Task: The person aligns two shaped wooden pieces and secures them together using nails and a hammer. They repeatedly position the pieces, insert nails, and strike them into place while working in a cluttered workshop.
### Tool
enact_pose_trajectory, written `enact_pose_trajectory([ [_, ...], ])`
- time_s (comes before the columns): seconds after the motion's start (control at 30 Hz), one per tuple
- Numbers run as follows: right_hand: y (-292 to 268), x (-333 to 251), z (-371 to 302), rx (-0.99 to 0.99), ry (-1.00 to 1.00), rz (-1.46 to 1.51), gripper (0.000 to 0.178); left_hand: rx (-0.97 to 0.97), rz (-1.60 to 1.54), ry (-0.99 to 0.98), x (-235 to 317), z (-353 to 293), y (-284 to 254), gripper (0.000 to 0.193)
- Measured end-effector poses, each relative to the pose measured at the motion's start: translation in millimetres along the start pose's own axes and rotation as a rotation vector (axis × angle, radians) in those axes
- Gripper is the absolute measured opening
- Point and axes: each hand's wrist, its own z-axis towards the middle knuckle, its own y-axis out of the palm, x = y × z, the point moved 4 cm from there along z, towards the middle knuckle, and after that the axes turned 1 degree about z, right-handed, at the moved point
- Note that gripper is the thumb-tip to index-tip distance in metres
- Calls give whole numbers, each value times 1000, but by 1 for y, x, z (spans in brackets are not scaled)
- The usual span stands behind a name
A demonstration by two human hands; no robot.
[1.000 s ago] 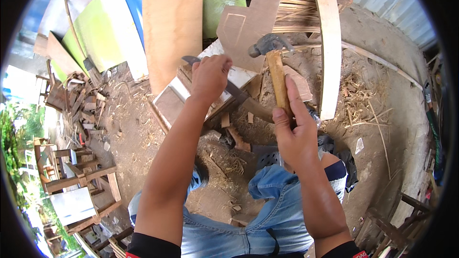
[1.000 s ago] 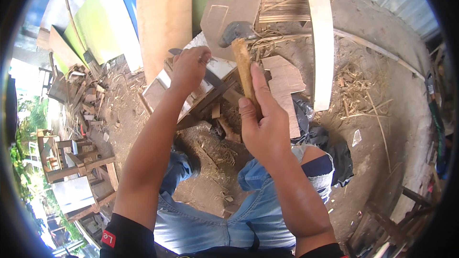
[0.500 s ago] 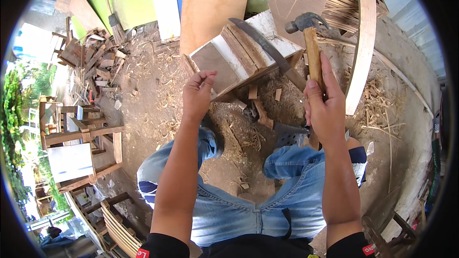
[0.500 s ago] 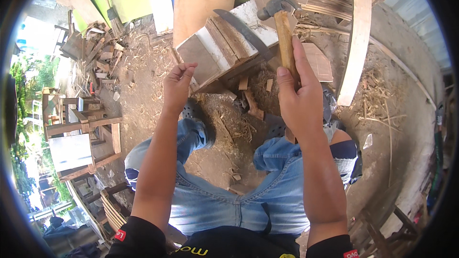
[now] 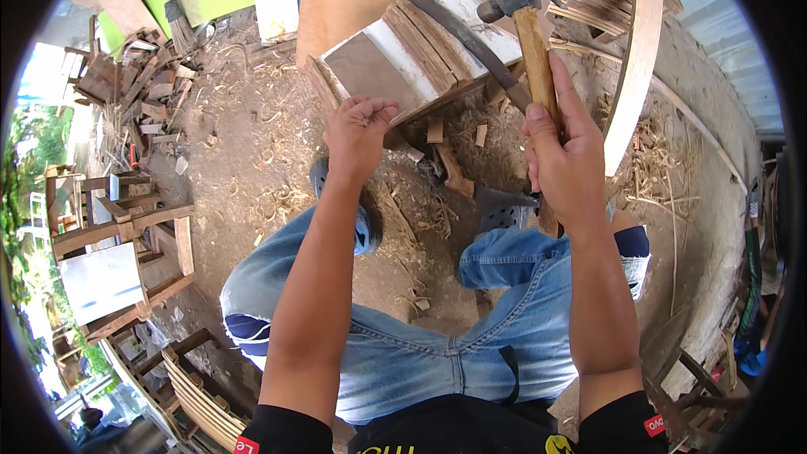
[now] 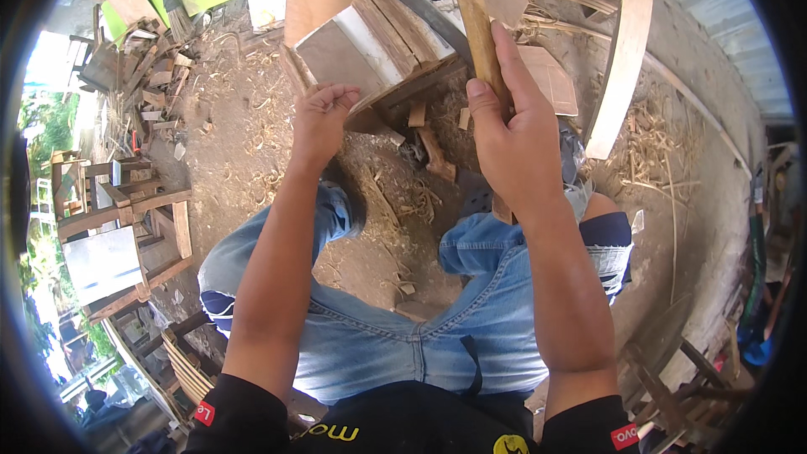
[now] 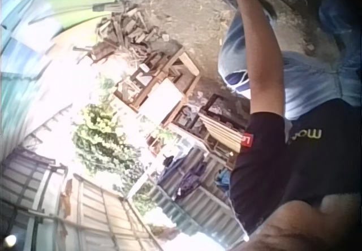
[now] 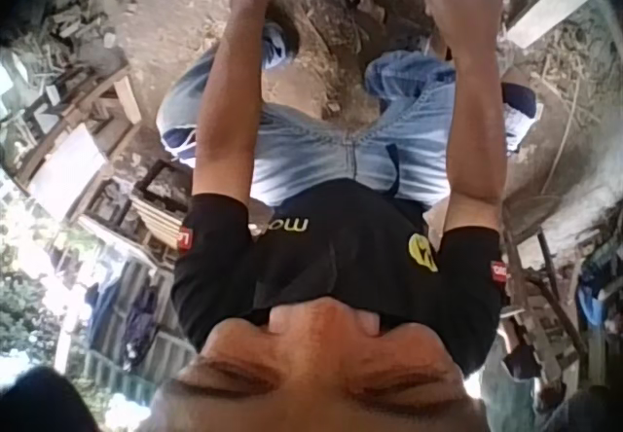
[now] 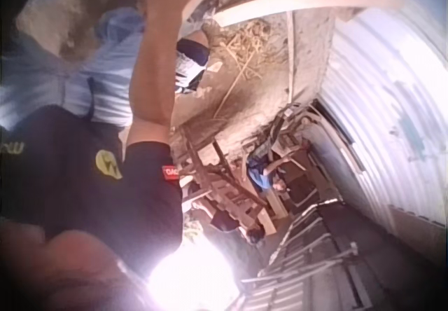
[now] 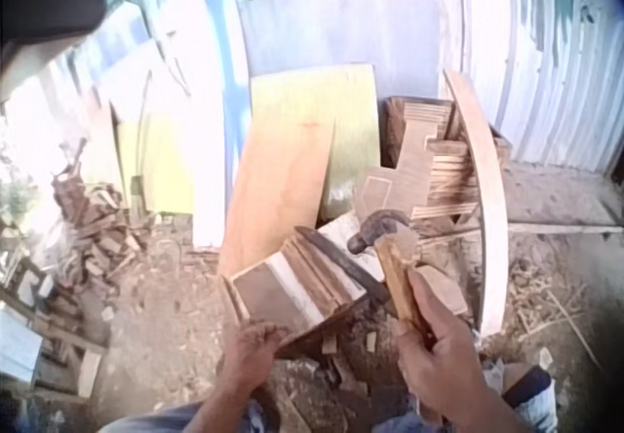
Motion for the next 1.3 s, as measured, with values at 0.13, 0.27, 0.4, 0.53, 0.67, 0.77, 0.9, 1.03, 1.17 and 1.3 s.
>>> enact_pose_trajectory([
  [0.13,-2,2,0,3,9,13,55,14,-20,-39,-7,3,6,16],
  [0.27,-4,3,1,7,7,11,56,11,-42,-5,-8,4,5,17],
  [0.4,-5,3,2,10,16,6,56,17,-68,0,-8,4,3,17],
  [0.53,-5,3,1,9,34,20,55,32,-62,4,-9,4,3,18],
  [0.67,-5,4,1,20,72,51,55,31,-65,-6,-9,4,3,18],
  [0.77,-3,3,1,9,34,21,56,17,-32,28,-7,3,4,18],
  [0.9,-1,3,1,0,15,1,56,28,-61,25,-5,2,5,18],
  [1.03,0,4,1,-2,14,17,56,31,-14,28,-5,1,4,17],
  [1.17,0,4,1,-4,15,20,57,13,16,-18,-8,2,4,19],
  [1.3,-2,5,1,1,70,48,55,59,1,52,-5,1,5,16],
])
